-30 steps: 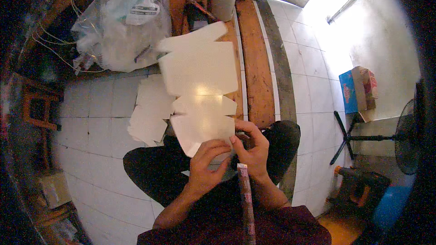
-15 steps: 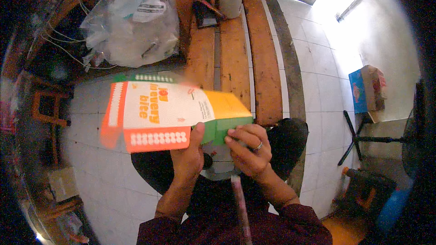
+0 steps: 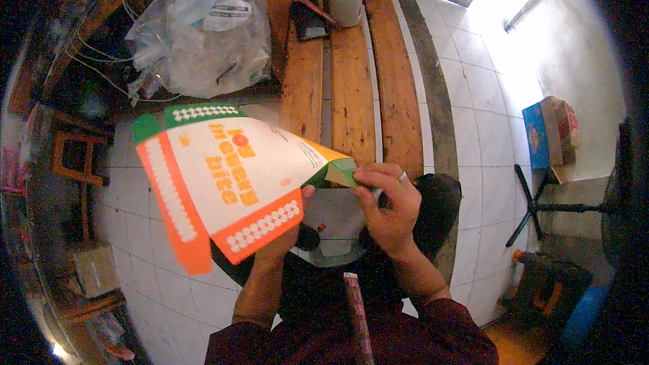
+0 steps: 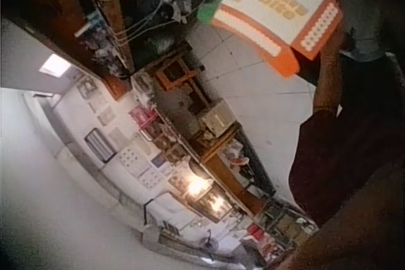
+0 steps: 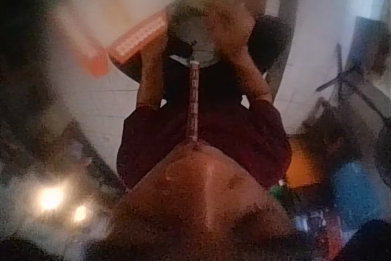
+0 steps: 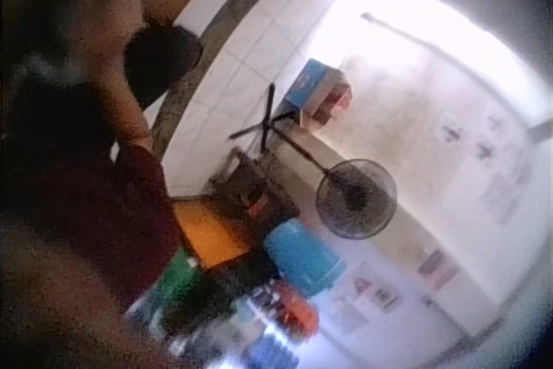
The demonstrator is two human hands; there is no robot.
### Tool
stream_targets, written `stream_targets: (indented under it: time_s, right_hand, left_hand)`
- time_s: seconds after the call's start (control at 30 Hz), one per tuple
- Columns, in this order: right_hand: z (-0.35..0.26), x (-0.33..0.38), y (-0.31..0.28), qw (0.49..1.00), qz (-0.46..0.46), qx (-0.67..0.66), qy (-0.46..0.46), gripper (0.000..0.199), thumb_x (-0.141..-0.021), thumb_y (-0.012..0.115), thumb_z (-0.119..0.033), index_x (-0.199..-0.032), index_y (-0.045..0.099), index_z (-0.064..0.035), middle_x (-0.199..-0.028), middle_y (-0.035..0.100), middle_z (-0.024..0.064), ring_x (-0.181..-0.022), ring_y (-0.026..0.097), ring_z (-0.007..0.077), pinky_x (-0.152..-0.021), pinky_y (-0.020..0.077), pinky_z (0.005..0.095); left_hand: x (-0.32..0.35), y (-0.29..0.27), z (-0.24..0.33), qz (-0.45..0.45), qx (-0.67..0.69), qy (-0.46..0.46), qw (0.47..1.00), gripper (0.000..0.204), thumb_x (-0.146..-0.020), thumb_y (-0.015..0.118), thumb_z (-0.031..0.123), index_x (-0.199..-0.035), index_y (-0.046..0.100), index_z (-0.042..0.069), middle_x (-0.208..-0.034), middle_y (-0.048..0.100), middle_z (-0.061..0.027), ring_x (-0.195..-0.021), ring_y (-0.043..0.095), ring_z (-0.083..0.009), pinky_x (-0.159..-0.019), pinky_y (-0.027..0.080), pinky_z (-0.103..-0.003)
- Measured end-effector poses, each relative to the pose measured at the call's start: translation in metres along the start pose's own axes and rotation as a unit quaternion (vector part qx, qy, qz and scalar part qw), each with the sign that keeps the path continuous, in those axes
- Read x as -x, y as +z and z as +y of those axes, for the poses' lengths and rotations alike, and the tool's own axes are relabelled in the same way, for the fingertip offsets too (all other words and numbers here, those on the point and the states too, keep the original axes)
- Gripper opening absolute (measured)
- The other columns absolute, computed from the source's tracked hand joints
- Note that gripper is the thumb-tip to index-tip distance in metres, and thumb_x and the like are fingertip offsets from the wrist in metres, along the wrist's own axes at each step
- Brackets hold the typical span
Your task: The person folds and assembles flat paper sheets into small rectangular boxes. They fold the edges, tuck flaps, and press seams to form the box shape, then place the finished boxes on the table.
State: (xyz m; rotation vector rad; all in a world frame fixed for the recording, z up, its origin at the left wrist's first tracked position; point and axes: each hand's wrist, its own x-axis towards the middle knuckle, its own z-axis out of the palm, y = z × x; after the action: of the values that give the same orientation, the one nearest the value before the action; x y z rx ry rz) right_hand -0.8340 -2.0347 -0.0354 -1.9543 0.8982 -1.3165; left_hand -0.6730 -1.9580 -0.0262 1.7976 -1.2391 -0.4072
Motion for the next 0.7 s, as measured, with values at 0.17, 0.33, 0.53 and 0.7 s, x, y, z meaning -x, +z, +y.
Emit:
stream_targets:
  time_s: [0.17,0.33,0.53,0.7]
  right_hand:
    - [-0.007,-0.007,-0.011,0.993,-0.043,-0.052,0.095,0.013,-0.071,0.073,-0.006,-0.081,0.065,-0.0041,-0.091,0.057,0.012,-0.088,0.059,0.0264,-0.077,0.0482,0.0339]
    - [-0.025,0.001,-0.006,0.989,-0.014,-0.083,0.122,0.011,-0.071,0.072,-0.005,-0.074,0.063,-0.0003,-0.097,0.05,0.0103,-0.092,0.05,0.0212,-0.083,0.0394,0.0307]
    - [-0.035,0.01,0.006,0.997,0.043,-0.019,0.06,0.011,-0.068,0.074,-0.006,-0.075,0.066,-0.0016,-0.094,0.049,0.0108,-0.091,0.05,0.0227,-0.082,0.0406,0.0326]
    - [-0.036,0.011,0.007,0.998,0.053,0.001,0.014,0.012,-0.067,0.074,-0.004,-0.077,0.068,-0.0019,-0.095,0.048,0.0104,-0.088,0.048,0.0215,-0.079,0.0411,0.0315]
  left_hand:
    - [-0.002,0.004,-0.009,0.013,0.0,0.034,0.999,0.021,-0.085,0.067,0.019,-0.1,0.065,0.005,-0.097,0.065,-0.0092,-0.087,0.062,-0.0242,-0.076,0.05,-0.036]
    - [0.005,0.007,-0.002,-0.008,-0.093,0.071,0.993,0.023,-0.084,0.065,0.019,-0.104,0.065,0.007,-0.103,0.063,-0.0104,-0.093,0.061,-0.0268,-0.08,0.048,-0.039]
    - [0.03,0.02,-0.023,-0.098,-0.167,0.13,0.972,0.028,-0.082,0.062,0.017,-0.109,0.064,0.01,-0.106,0.062,-0.0109,-0.096,0.06,-0.0281,-0.08,0.048,-0.041]
    - [0.025,0.023,-0.002,0.003,0.08,-0.006,0.997,0.023,-0.081,0.07,0.016,-0.102,0.067,0.008,-0.094,0.066,-0.0083,-0.086,0.063,-0.0225,-0.075,0.05,-0.036]
